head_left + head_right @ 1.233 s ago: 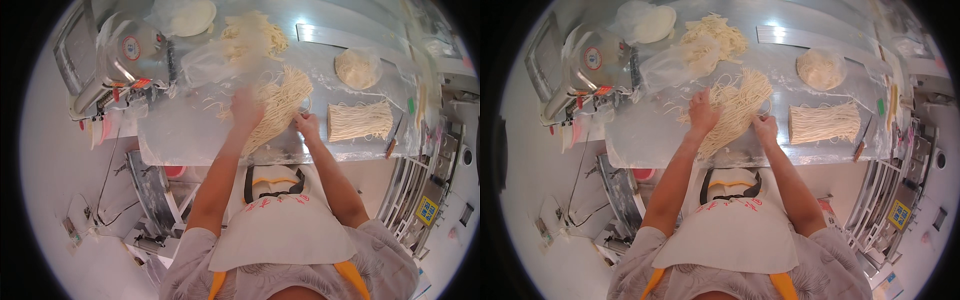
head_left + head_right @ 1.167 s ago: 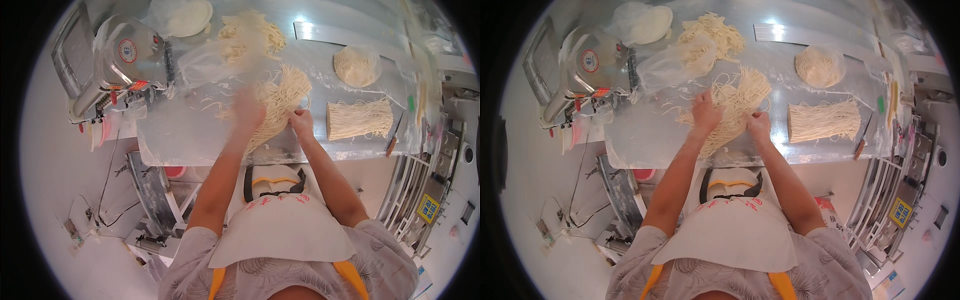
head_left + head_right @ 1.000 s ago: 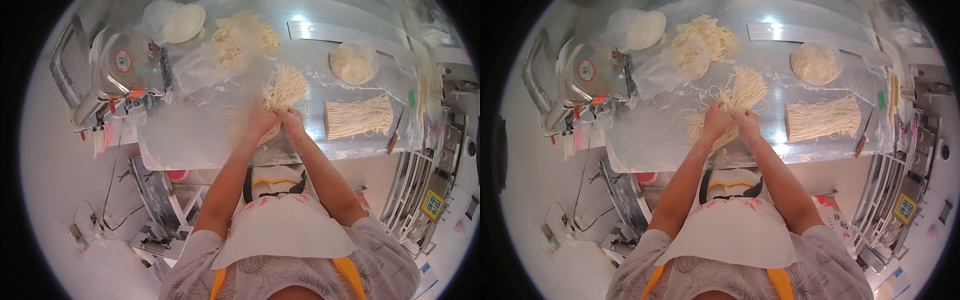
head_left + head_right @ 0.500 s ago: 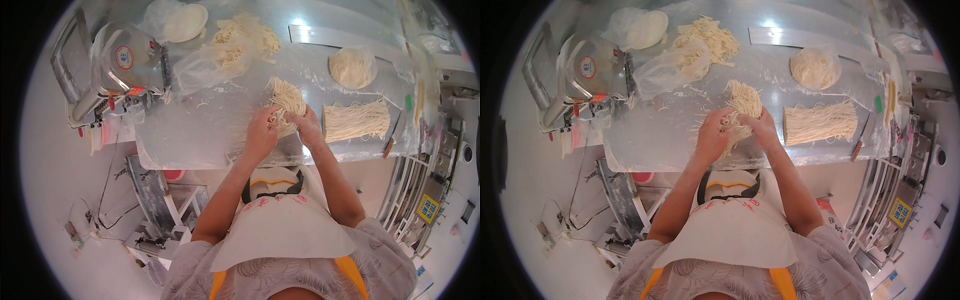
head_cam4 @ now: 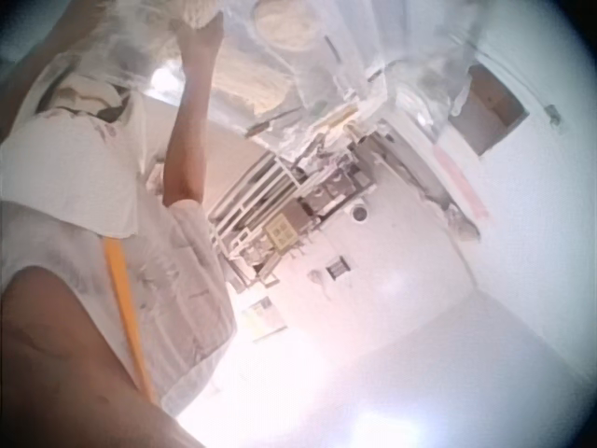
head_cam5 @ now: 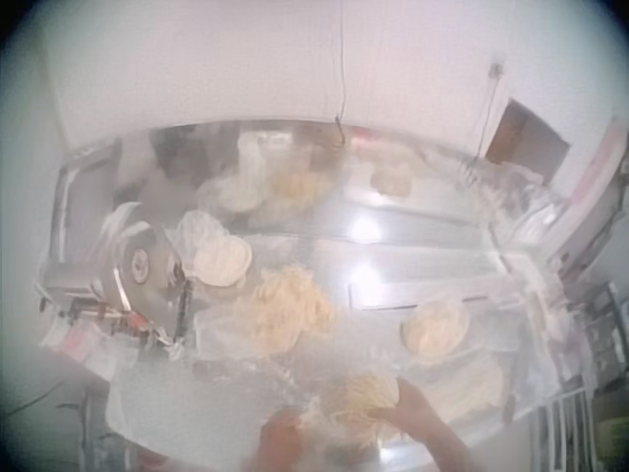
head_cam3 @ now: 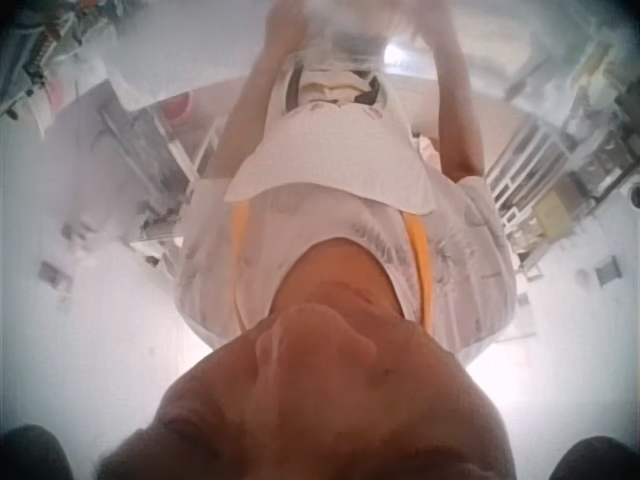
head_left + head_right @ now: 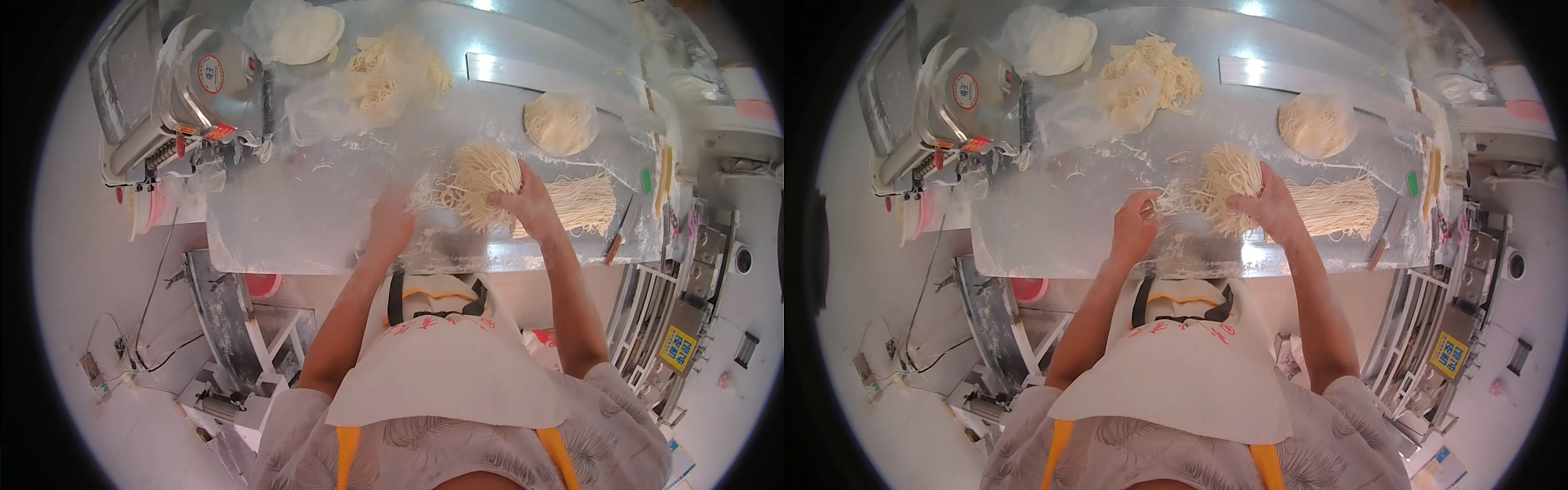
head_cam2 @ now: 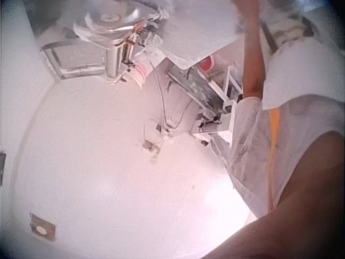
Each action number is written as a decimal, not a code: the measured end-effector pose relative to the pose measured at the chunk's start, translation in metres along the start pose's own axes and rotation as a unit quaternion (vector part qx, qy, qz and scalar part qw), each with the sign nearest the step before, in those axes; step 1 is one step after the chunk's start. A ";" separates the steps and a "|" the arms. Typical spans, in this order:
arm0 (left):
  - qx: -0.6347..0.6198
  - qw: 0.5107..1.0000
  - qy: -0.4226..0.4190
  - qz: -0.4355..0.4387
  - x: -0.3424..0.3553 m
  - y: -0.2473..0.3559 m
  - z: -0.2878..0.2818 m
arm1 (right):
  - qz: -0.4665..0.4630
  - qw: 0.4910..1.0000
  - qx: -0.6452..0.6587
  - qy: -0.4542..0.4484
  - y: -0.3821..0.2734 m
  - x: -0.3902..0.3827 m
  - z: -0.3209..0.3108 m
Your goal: The person operates a pasta machine to extrude dough into long noodles, which are then gathered and cut into bundles using a knife. The person arranges the cut noodles on a metal table and places them into plastic bags.
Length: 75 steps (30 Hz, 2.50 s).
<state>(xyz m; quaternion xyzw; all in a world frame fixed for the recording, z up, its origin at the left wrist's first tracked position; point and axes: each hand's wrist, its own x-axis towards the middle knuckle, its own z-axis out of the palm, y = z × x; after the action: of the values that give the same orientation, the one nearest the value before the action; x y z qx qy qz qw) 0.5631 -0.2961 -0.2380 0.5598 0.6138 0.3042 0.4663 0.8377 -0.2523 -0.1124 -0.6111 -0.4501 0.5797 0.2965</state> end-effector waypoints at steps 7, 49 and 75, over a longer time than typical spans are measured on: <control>0.066 0.949 0.004 0.308 0.045 0.142 -0.044 | -0.019 0.960 -0.264 -0.091 -0.089 -0.028 -0.012; -0.714 0.672 -0.176 -0.087 0.023 0.127 -0.002 | -0.206 0.970 0.095 -0.092 -0.032 -0.020 0.013; 0.150 0.935 0.317 -0.051 0.163 -0.021 -0.186 | -0.034 0.698 0.599 -0.390 -0.097 0.095 0.127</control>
<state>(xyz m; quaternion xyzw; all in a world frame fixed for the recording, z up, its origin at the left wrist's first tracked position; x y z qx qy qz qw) 0.3943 -0.1138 -0.2241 0.4655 0.7959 0.3465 0.1727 0.6867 -0.1471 -0.0877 -0.0079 -0.1032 0.9026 0.4178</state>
